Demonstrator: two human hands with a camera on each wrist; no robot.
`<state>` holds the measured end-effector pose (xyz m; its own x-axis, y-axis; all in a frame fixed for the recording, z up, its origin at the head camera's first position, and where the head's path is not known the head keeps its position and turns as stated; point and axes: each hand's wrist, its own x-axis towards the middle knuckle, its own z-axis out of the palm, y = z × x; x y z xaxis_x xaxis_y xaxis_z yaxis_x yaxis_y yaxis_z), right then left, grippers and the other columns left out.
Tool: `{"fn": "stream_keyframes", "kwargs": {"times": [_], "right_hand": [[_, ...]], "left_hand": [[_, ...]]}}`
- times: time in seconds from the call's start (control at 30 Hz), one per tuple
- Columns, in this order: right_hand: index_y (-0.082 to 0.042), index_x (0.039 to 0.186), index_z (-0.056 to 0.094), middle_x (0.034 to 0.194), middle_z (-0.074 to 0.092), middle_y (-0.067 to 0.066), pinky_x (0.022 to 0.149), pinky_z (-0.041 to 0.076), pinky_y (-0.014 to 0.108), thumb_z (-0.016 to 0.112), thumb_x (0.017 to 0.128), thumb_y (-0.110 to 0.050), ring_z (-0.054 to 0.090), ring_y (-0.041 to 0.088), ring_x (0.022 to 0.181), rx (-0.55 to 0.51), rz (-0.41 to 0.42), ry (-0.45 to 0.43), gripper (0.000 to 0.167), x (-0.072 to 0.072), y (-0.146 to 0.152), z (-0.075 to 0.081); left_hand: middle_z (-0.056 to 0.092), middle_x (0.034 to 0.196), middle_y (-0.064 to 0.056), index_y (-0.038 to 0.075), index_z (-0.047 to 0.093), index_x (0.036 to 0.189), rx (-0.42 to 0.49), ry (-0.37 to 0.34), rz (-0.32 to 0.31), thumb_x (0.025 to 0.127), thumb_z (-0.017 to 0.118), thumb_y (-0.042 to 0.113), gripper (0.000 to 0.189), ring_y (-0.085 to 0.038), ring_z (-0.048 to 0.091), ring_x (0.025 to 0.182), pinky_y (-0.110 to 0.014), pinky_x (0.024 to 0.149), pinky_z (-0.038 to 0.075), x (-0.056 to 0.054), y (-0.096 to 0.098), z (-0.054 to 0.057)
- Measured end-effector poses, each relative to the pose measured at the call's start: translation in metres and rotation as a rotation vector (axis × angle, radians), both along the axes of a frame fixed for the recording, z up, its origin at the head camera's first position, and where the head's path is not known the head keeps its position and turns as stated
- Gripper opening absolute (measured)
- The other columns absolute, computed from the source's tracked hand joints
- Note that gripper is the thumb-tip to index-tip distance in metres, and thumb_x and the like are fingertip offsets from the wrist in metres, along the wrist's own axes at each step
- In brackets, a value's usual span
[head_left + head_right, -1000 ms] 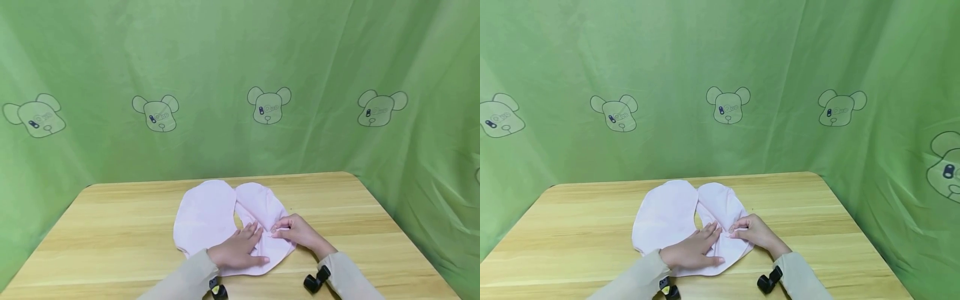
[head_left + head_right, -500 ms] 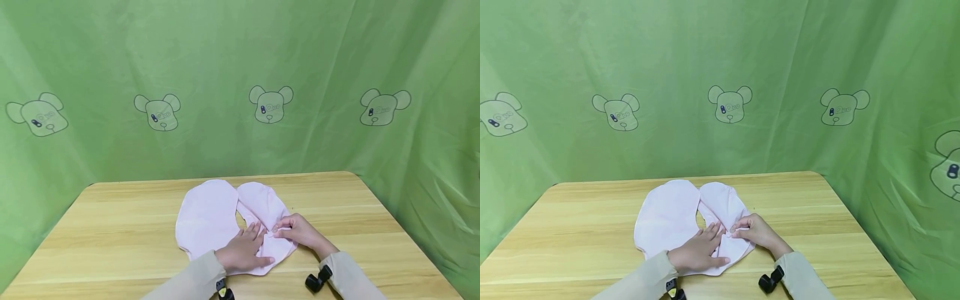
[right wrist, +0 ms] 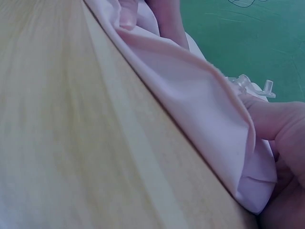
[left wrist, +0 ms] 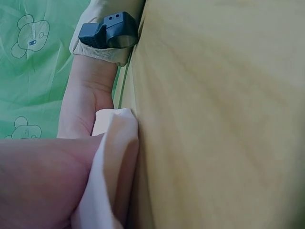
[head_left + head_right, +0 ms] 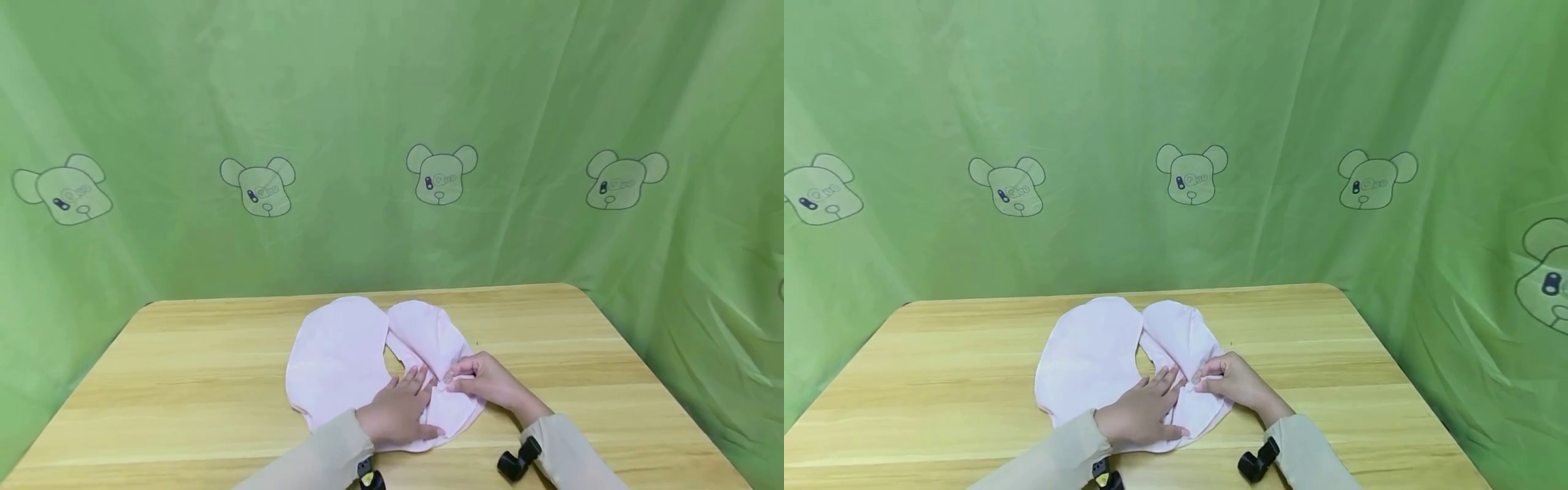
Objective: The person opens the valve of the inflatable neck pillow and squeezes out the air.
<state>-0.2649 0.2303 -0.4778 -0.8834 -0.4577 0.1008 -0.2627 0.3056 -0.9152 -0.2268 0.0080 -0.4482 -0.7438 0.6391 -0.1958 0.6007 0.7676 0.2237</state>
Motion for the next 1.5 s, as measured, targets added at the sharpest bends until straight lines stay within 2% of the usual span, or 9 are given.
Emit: {"fn": "stream_keyframes", "kwargs": {"times": [0.13, 0.33, 0.5, 0.67, 0.87, 1.07, 1.23, 1.37, 1.5], "right_hand": [[0.007, 0.091, 0.070, 0.076, 0.070, 0.008, 0.052, 0.045, 0.016, 0.071, 0.080, -0.003, 0.052, 0.001, 0.059, -0.001, 0.007, 0.000, 0.015, 0.000, 0.000, -0.001], [0.006, 0.091, 0.071, 0.081, 0.069, 0.013, 0.055, 0.048, 0.017, 0.071, 0.080, -0.004, 0.056, 0.003, 0.066, -0.004, -0.009, -0.013, 0.014, 0.001, -0.001, -0.003], [0.003, 0.088, 0.071, 0.080, 0.070, 0.008, 0.055, 0.047, 0.016, 0.073, 0.079, -0.007, 0.055, 0.002, 0.065, 0.017, -0.026, -0.007, 0.014, 0.001, -0.001, -0.001], [0.003, 0.086, 0.071, 0.078, 0.070, 0.006, 0.054, 0.045, 0.016, 0.073, 0.079, -0.008, 0.054, 0.001, 0.063, 0.013, -0.024, -0.007, 0.013, 0.000, -0.001, -0.001], [0.005, 0.088, 0.071, 0.079, 0.070, 0.011, 0.055, 0.047, 0.017, 0.072, 0.080, -0.006, 0.055, 0.002, 0.063, -0.003, -0.012, -0.004, 0.014, 0.001, -0.001, -0.001], [0.005, 0.088, 0.071, 0.077, 0.070, 0.011, 0.052, 0.046, 0.016, 0.072, 0.079, -0.005, 0.053, 0.001, 0.060, -0.002, -0.007, -0.001, 0.013, 0.002, -0.001, 0.001], [0.005, 0.088, 0.071, 0.076, 0.069, 0.012, 0.052, 0.046, 0.016, 0.073, 0.079, -0.005, 0.053, 0.001, 0.057, -0.001, -0.007, -0.013, 0.013, 0.001, -0.003, 0.000], [0.005, 0.088, 0.070, 0.076, 0.070, 0.010, 0.052, 0.048, 0.017, 0.072, 0.079, -0.005, 0.056, 0.002, 0.057, 0.002, -0.006, -0.019, 0.014, 0.000, -0.003, 0.000], [0.006, 0.088, 0.070, 0.074, 0.070, 0.008, 0.050, 0.048, 0.018, 0.071, 0.080, -0.004, 0.056, 0.001, 0.056, -0.010, -0.004, -0.015, 0.013, 0.001, -0.001, -0.001]], "left_hand": [[0.013, 0.157, -0.007, 0.012, 0.030, 0.148, 0.012, -0.004, -0.005, 0.086, 0.051, 0.062, 0.082, -0.022, 0.012, 0.144, -0.043, 0.115, 0.018, -0.002, -0.001, -0.003], [0.024, 0.154, -0.007, 0.011, 0.035, 0.146, 0.135, -0.038, -0.010, 0.088, 0.050, 0.059, 0.076, -0.024, 0.021, 0.142, -0.045, 0.115, 0.019, -0.013, -0.008, -0.004], [0.048, 0.141, -0.009, 0.009, 0.047, 0.138, 0.279, 0.006, -0.014, 0.091, 0.056, 0.047, 0.061, -0.028, 0.045, 0.129, -0.041, 0.108, 0.035, -0.027, -0.011, 0.010], [0.061, 0.126, -0.006, 0.008, 0.056, 0.131, 0.491, -0.044, 0.081, 0.088, 0.063, 0.034, 0.051, -0.020, 0.060, 0.109, -0.033, 0.097, 0.046, -0.044, -0.008, 0.023], [0.053, 0.136, -0.010, 0.006, 0.051, 0.134, 0.576, 0.067, 0.088, 0.090, 0.063, 0.031, 0.052, -0.025, 0.049, 0.125, -0.035, 0.107, 0.036, -0.070, 0.003, 0.028], [0.027, 0.152, -0.015, 0.009, 0.033, 0.147, 0.550, 0.140, 0.064, 0.090, 0.061, 0.038, 0.070, -0.032, 0.023, 0.141, -0.048, 0.114, 0.020, -0.094, 0.017, 0.018], [0.005, 0.157, -0.014, 0.019, 0.014, 0.152, 0.444, 0.090, 0.120, 0.091, 0.052, 0.053, 0.080, -0.035, 0.005, 0.144, -0.054, 0.114, 0.009, -0.106, 0.026, 0.001], [0.001, 0.157, -0.015, 0.021, 0.011, 0.152, 0.410, 0.032, 0.128, 0.091, 0.047, 0.057, 0.079, -0.035, 0.002, 0.144, -0.054, 0.114, 0.006, -0.109, 0.027, -0.007], [0.001, 0.157, -0.017, 0.018, 0.010, 0.153, 0.429, -0.044, 0.115, 0.093, 0.045, 0.056, 0.079, -0.036, 0.002, 0.143, -0.055, 0.114, 0.006, -0.111, 0.028, -0.012]]}}
